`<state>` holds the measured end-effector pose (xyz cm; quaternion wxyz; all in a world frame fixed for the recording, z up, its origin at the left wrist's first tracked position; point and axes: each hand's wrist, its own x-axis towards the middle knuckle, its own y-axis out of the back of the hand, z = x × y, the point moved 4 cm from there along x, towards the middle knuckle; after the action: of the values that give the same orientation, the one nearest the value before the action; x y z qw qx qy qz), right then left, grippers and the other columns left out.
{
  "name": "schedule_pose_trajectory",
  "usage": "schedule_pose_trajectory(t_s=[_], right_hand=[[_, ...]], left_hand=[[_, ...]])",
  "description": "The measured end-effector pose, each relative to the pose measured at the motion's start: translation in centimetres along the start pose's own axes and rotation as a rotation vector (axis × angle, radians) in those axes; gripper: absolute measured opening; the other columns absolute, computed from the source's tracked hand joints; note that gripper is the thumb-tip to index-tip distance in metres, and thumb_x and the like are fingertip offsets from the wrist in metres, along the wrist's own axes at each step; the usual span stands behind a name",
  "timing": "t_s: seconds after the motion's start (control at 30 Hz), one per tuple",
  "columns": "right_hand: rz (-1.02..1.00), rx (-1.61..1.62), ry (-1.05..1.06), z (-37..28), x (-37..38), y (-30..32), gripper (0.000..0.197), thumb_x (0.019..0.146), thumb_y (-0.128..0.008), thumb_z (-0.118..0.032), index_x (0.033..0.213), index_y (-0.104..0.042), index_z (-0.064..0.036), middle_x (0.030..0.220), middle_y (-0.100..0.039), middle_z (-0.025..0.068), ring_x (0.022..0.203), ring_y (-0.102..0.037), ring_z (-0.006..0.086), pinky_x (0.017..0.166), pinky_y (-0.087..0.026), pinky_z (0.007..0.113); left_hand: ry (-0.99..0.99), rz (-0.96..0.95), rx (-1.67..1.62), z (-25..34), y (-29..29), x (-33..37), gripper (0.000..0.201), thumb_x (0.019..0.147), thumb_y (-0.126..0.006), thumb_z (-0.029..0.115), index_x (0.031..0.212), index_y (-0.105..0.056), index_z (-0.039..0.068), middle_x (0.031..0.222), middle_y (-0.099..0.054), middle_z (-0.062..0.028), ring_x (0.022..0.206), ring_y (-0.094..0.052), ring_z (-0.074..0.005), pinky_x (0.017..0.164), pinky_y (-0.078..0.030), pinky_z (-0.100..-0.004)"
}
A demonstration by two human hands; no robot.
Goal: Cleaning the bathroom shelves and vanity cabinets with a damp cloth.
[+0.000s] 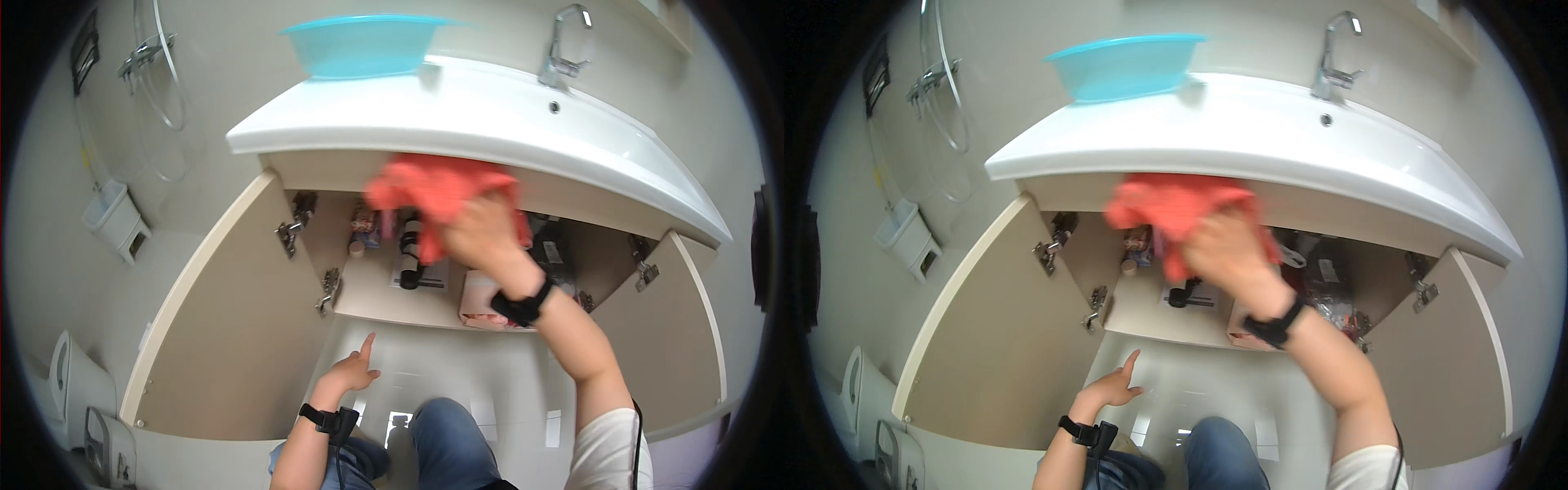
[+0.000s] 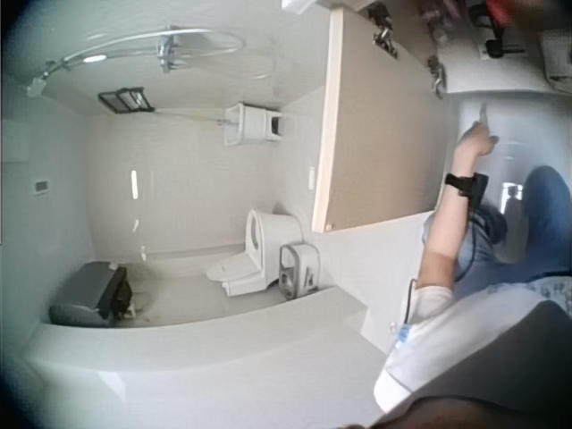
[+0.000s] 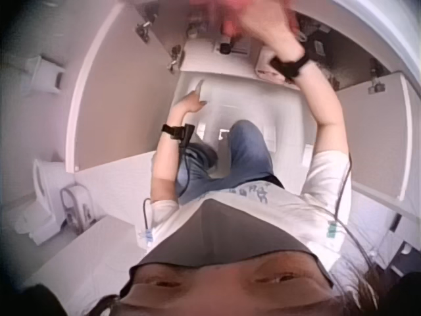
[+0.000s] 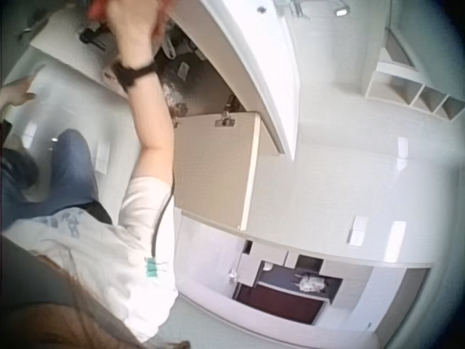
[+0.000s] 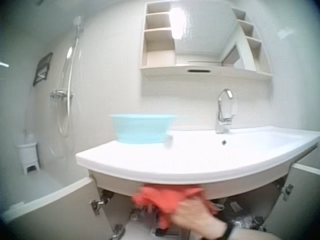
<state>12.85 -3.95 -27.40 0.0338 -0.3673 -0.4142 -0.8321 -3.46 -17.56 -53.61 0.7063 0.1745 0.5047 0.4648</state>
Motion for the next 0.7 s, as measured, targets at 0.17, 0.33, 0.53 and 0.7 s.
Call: schedule_pose_trajectory(t_s=[0.17,0.33,0.53,0.7], right_hand=[[0.415,0.127,0.221,-1.7,2.8,0.5,0.01,0.063,-0.052,-0.013,0.058,-0.057,-0.0071,0.067,-0.059,0.0075,0.072,-0.057,0.0233,0.075,-0.042,0.036],[0.253,-0.054,0.061,7.0,-6.6,0.9,0.047,0.06,-0.062,-0.017,0.106,-0.061,-0.0086,0.106,-0.061,0.0083,0.095,-0.059,0.0241,0.088,-0.043,0.038],[0.207,-0.246,-0.3,14.6,-16.0,7.7,0.032,0.074,-0.061,-0.028,0.101,-0.062,-0.0109,0.098,-0.061,0.0095,0.093,-0.057,0.0289,0.085,-0.041,0.041],[0.504,-0.354,-0.673,16.9,-21.6,6.0,0.035,0.085,-0.048,-0.027,0.111,-0.054,-0.0051,0.113,-0.053,0.0167,0.108,-0.045,0.0367,0.095,-0.03,0.043]], left_hand=[[-0.072,-0.005,-0.035,1.8,-0.1,1.1,0.082,0.086,-0.051,0.03,0.14,0.01,0.017,0.128,-0.037,-0.0303,0.117,-0.042,-0.0401,0.098,-0.034,-0.0411],[-0.119,-0.016,-0.036,2.5,-0.4,0.8,0.086,0.085,-0.055,0.029,0.139,0.01,0.014,0.121,-0.043,-0.0333,0.115,-0.043,-0.0403,0.096,-0.035,-0.04],[-0.106,-0.005,-0.003,0.7,-1.1,1.7,0.087,0.085,-0.056,0.028,0.139,0.01,0.011,0.119,-0.044,-0.0339,0.115,-0.045,-0.0391,0.096,-0.036,-0.0396],[-0.15,-0.006,-0.035,1.2,-1.1,1.8,0.085,0.085,-0.055,0.03,0.139,0.009,0.015,0.123,-0.04,-0.0343,0.116,-0.042,-0.042,0.097,-0.035,-0.0411]])
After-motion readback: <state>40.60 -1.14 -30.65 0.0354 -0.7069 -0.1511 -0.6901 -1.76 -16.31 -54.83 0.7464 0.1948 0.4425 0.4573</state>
